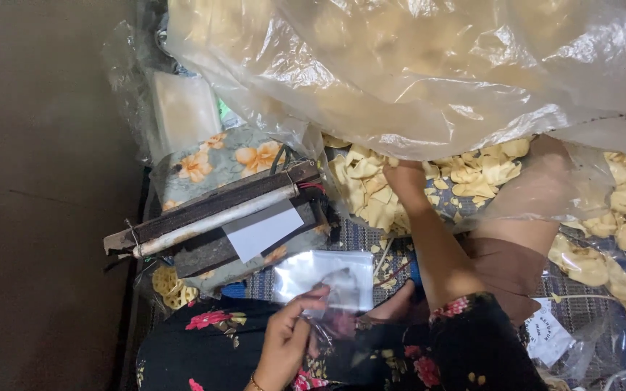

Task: Manually filling small plastic bags with chips from a large pile on the floor.

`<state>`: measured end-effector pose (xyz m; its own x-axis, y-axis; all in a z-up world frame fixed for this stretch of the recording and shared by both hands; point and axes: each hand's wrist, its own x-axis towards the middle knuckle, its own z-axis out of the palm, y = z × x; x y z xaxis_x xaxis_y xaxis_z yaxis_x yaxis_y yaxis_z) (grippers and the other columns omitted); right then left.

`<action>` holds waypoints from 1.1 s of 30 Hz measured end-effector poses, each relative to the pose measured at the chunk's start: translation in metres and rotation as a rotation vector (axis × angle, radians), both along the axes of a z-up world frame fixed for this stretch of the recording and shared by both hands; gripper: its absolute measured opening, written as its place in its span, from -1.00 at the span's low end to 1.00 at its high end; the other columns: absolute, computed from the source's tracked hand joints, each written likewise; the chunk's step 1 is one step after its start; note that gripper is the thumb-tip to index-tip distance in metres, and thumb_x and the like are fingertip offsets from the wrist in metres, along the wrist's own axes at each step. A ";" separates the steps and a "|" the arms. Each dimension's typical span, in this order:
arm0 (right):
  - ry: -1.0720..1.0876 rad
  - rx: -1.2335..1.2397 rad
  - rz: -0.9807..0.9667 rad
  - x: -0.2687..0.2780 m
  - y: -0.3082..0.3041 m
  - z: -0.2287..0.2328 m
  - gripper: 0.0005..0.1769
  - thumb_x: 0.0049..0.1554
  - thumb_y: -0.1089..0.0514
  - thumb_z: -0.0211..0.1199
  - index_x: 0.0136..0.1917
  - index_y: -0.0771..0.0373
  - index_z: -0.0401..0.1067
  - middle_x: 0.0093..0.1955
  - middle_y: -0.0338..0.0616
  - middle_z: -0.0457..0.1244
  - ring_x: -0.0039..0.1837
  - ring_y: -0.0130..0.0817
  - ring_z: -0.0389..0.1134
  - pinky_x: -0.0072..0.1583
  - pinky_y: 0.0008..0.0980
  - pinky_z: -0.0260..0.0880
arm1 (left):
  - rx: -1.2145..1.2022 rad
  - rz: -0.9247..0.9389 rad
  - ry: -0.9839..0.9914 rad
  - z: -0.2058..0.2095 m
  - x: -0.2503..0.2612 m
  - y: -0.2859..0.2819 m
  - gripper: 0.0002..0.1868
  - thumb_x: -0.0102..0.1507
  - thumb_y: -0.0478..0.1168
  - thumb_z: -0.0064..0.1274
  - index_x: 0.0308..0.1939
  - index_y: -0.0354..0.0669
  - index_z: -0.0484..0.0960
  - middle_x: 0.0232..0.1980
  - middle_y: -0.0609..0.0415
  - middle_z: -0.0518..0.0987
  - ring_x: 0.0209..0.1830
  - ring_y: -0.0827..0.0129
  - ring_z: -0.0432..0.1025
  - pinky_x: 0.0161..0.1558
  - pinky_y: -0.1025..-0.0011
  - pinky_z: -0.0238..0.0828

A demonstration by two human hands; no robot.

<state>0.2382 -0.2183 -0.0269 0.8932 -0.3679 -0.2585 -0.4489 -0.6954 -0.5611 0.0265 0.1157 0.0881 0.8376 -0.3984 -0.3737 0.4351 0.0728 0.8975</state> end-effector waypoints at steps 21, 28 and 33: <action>-0.061 -0.220 -0.083 -0.084 -0.089 0.040 -0.48 0.01 0.23 0.22 0.26 0.00 0.53 0.35 -0.19 0.28 0.29 -0.11 0.30 0.23 -0.16 0.34 | 0.058 -0.148 -0.279 0.010 0.030 -0.065 -0.53 0.10 -0.63 -0.30 -0.05 -0.21 0.56 0.17 -0.11 0.68 -0.65 0.52 0.38 -0.57 0.61 0.44; -0.346 0.690 -0.171 -0.120 -0.068 0.090 -0.44 0.10 0.19 0.28 0.38 0.06 0.41 0.00 -0.02 0.31 -0.16 -0.40 0.26 -0.17 -0.44 0.17 | 0.071 -0.190 -0.385 0.003 0.046 -0.111 -0.79 0.22 -0.50 -0.17 -0.23 -0.23 0.56 -0.52 -0.01 0.61 -0.74 0.45 0.38 -0.62 0.52 0.32; -0.623 1.239 -0.142 -0.165 0.003 0.138 -0.42 0.12 0.39 0.18 0.41 0.28 0.20 0.40 0.15 0.24 0.22 -0.18 0.42 0.12 -0.27 0.51 | 0.464 -0.407 -0.483 0.022 0.044 -0.129 -0.77 0.23 -0.36 -0.02 -0.17 -0.05 0.74 -0.27 -0.03 0.70 -0.21 -0.07 0.61 -0.15 0.09 0.55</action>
